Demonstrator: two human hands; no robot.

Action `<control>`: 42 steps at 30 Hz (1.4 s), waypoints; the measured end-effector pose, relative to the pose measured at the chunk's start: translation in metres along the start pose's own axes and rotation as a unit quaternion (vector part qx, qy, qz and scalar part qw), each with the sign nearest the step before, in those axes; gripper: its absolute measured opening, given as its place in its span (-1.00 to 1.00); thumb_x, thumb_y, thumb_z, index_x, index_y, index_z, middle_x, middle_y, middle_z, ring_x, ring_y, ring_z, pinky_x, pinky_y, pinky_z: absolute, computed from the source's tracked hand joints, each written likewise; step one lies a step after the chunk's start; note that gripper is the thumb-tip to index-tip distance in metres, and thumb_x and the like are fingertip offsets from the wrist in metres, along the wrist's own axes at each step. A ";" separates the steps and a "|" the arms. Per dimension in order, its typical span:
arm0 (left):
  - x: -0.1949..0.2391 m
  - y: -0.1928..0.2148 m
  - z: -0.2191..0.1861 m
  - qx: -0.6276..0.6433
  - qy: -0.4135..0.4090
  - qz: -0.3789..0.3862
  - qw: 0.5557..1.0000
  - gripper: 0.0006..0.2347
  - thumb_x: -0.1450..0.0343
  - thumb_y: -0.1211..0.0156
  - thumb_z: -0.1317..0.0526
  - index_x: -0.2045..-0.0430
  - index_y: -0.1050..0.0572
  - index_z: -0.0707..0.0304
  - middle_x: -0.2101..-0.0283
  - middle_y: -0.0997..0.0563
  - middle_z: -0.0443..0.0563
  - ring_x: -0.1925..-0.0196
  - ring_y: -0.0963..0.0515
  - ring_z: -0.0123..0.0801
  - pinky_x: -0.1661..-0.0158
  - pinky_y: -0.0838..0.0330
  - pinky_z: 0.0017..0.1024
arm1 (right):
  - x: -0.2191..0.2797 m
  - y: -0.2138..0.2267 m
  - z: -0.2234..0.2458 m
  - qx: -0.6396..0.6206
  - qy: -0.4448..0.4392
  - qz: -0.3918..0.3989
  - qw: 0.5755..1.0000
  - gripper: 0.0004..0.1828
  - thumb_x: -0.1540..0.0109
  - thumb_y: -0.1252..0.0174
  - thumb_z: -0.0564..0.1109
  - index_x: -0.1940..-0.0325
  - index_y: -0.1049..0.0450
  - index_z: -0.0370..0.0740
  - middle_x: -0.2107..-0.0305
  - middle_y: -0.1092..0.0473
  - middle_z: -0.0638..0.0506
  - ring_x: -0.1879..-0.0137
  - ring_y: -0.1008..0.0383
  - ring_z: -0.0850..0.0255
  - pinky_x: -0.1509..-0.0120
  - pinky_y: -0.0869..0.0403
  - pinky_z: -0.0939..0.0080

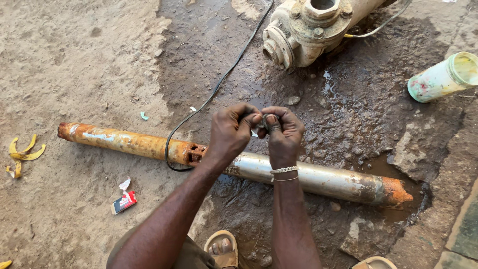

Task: The person scrubs a long metal pipe lying on muddy ground with their hands, then wipes it with a white cloth. The pipe is connected to a flanged joint and a pump is visible nearby.

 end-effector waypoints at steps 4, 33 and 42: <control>0.001 -0.009 0.008 -0.090 0.015 -0.001 0.996 -0.76 -0.57 -0.08 0.21 0.51 -0.57 0.23 0.59 -0.56 -0.01 0.61 -0.49 -0.45 0.64 -0.37 -0.47 | 0.007 0.004 -0.021 -0.010 -0.007 -0.047 0.999 -0.70 -0.49 -0.06 -0.10 0.30 -0.49 -0.22 0.55 -0.40 0.11 0.58 -0.22 0.46 0.61 -0.23 0.48; 0.003 0.035 0.018 0.055 0.247 0.124 0.959 -0.79 -0.51 -0.04 0.22 0.22 -0.65 0.28 0.31 -0.73 0.06 0.37 -0.68 -0.46 0.25 -0.66 -0.40 | 0.005 -0.042 -0.012 0.374 0.042 0.148 0.915 -0.56 -0.31 -0.17 -0.15 -0.30 -0.47 -0.13 -0.04 -0.55 -0.09 -0.04 -0.66 0.11 -0.11 -0.64 0.09; -0.005 0.043 0.019 0.231 0.202 0.135 0.942 -0.74 -0.50 -0.14 0.15 0.07 -0.62 0.32 0.21 -0.71 0.13 0.24 -0.69 -0.37 0.13 -0.67 -0.34 | 0.000 -0.004 -0.015 -0.064 -0.067 0.098 0.991 -0.57 -0.45 -0.02 -0.11 -0.37 -0.37 -0.37 -0.05 -0.51 -0.27 -0.09 -0.58 0.07 -0.23 -0.62 0.06</control>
Point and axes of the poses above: each hand's wrist, its own x-axis away from the middle knuckle, its own y-axis out of the back of the hand, z = x × y, the point moved 5 cm from there along -x, towards the middle knuckle
